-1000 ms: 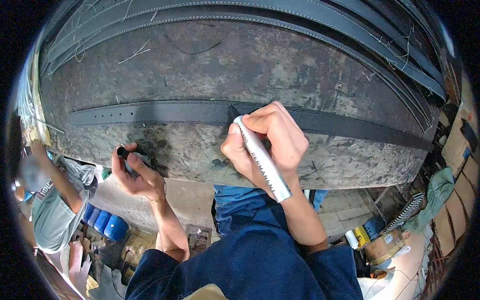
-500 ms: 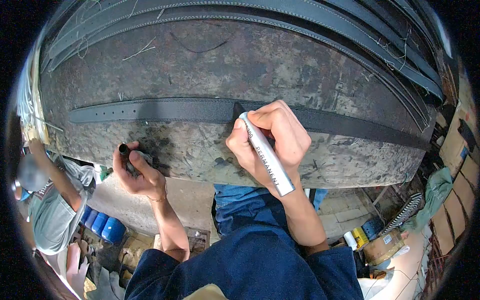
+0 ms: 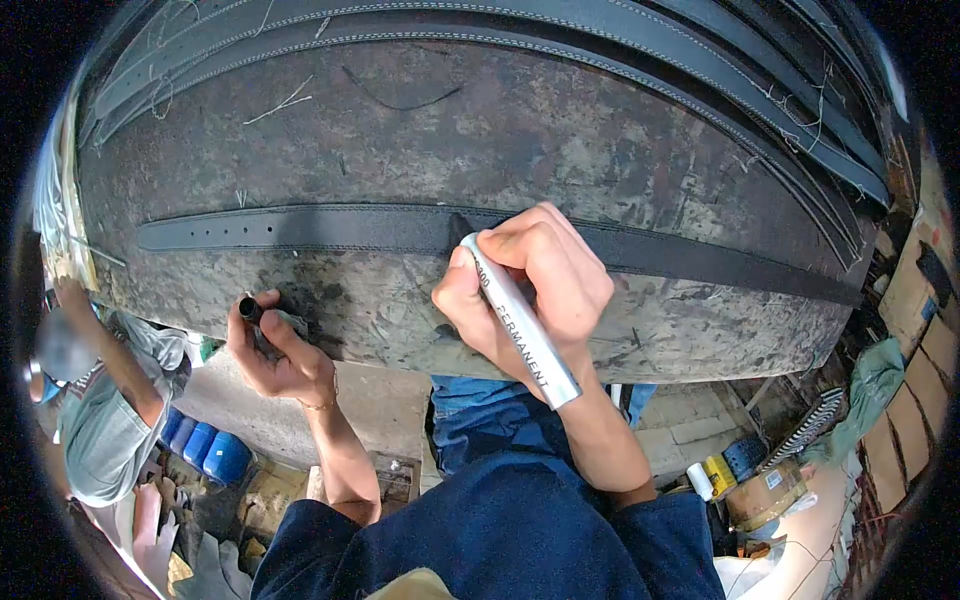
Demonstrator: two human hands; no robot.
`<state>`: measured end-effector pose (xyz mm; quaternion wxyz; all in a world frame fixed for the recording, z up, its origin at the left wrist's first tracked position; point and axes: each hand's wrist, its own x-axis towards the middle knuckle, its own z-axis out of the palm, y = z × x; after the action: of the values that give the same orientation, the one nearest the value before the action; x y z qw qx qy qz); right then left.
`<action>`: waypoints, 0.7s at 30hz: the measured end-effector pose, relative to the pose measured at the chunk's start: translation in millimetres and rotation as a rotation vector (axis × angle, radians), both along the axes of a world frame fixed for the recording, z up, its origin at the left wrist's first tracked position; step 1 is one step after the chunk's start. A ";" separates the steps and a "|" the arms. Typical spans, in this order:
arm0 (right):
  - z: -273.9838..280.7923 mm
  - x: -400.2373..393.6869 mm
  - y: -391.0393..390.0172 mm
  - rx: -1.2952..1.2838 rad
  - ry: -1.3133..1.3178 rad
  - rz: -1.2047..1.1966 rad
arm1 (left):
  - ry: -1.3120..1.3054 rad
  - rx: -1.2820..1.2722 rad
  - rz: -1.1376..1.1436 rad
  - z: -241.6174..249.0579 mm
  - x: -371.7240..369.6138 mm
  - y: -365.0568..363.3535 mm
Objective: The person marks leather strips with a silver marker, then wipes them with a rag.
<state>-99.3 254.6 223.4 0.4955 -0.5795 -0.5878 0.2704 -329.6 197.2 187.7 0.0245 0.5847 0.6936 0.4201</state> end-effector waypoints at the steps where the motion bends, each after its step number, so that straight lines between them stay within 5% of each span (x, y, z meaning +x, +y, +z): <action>1: 0.0 -0.6 0.2 -0.005 0.001 0.001 | -0.026 -0.004 0.004 1.1 1.3 -0.3; 21: 1.9 3.3 4.9 0.012 -0.086 0.106 | -0.011 0.020 -0.009 2.3 3.1 3.2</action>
<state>-96.0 259.5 225.3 0.4581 -0.5556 -0.6402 0.2674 -326.5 200.4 190.0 0.0246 0.5856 0.6867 0.4301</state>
